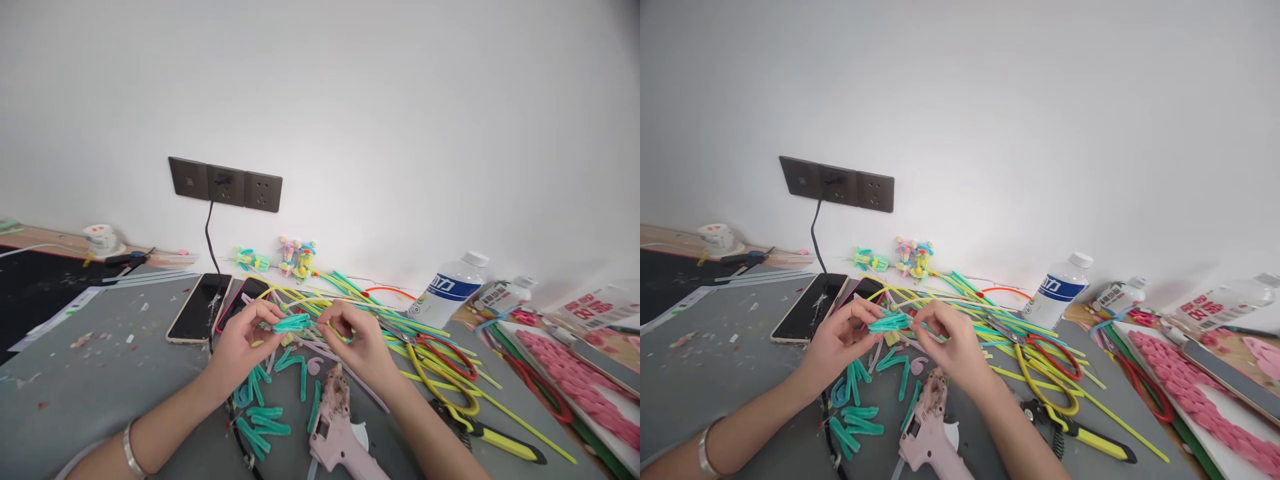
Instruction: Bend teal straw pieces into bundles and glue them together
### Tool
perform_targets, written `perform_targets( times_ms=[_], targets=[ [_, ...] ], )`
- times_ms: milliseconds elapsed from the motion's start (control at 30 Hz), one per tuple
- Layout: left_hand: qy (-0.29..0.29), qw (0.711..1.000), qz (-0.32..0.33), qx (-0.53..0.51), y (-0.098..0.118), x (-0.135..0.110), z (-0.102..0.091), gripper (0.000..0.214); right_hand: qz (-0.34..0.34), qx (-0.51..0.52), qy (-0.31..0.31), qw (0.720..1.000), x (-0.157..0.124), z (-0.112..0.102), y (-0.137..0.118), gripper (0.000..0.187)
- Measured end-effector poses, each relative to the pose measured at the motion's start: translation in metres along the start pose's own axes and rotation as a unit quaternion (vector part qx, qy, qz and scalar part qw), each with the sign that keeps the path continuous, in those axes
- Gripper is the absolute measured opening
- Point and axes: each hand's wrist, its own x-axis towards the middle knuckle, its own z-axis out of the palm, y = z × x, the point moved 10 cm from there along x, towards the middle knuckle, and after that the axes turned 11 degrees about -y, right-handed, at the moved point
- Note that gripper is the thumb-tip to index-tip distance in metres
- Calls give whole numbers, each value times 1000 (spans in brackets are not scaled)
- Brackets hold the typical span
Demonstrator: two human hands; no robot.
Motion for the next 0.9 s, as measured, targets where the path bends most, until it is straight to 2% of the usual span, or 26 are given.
perform_targets(
  times_ms=[100, 267, 467, 700, 900],
  targets=[
    [-17, 1000, 12, 18, 4, -2, 4, 11, -44, -32, -39, 998, -9, 15, -16, 6],
    [-44, 998, 21, 31, 5, -4, 11, 8, -95, -95, -12, 991, -14, 10, -32, 7],
    [-59, 996, 33, 57, 12, -5, 14, 7, -103, -128, -37, 986, -15, 15, -31, 7],
    [-69, 994, 29, 78, 10, -6, 17, 7, -115, -127, -32, 985, -16, 17, -36, 13],
    [-66, 992, 34, 99, 12, -7, 17, 7, -106, -139, -3, 985, -17, 16, -37, 15]
  ],
)
